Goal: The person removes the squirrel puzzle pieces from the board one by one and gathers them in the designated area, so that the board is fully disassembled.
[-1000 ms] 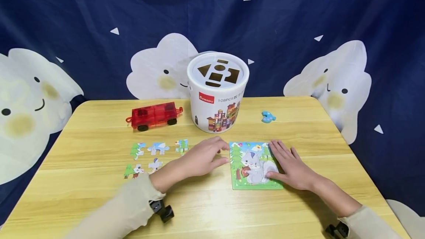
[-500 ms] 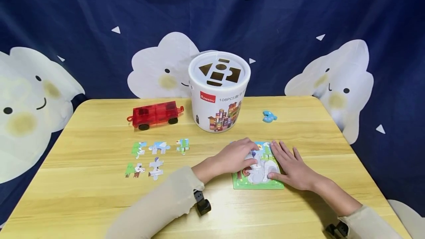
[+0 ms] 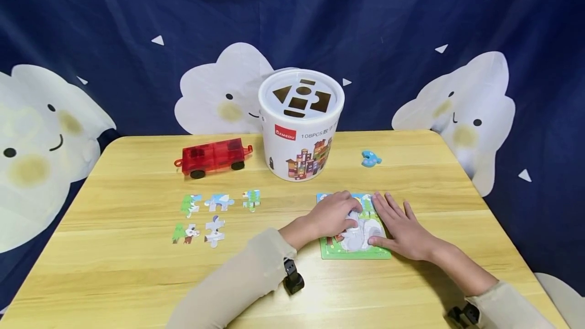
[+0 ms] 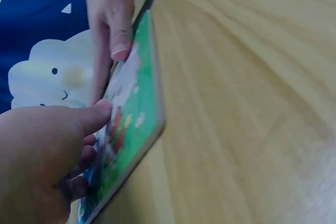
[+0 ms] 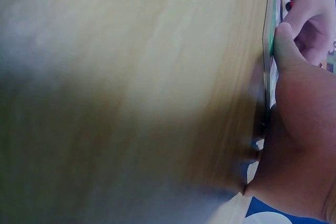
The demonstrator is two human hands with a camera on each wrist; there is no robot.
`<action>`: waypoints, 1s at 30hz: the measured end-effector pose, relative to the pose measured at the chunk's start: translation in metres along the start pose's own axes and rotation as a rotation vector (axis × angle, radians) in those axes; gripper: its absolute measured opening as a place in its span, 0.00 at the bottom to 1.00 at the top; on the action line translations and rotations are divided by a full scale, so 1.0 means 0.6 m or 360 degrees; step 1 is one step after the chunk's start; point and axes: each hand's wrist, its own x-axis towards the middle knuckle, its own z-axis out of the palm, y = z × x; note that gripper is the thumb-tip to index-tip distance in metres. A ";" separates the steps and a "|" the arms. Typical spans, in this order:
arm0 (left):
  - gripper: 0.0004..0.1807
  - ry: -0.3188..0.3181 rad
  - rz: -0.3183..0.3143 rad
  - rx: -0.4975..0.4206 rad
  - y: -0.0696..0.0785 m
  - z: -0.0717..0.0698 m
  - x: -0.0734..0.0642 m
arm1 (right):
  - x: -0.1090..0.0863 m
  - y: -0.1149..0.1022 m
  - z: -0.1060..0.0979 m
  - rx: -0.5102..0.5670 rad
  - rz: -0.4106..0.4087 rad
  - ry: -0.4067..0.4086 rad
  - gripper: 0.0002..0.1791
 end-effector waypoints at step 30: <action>0.19 0.0065 -0.0041 0.0080 0.005 0.020 -0.002 | 0.000 -0.002 0.000 0.0011 0.0005 -0.0008 0.54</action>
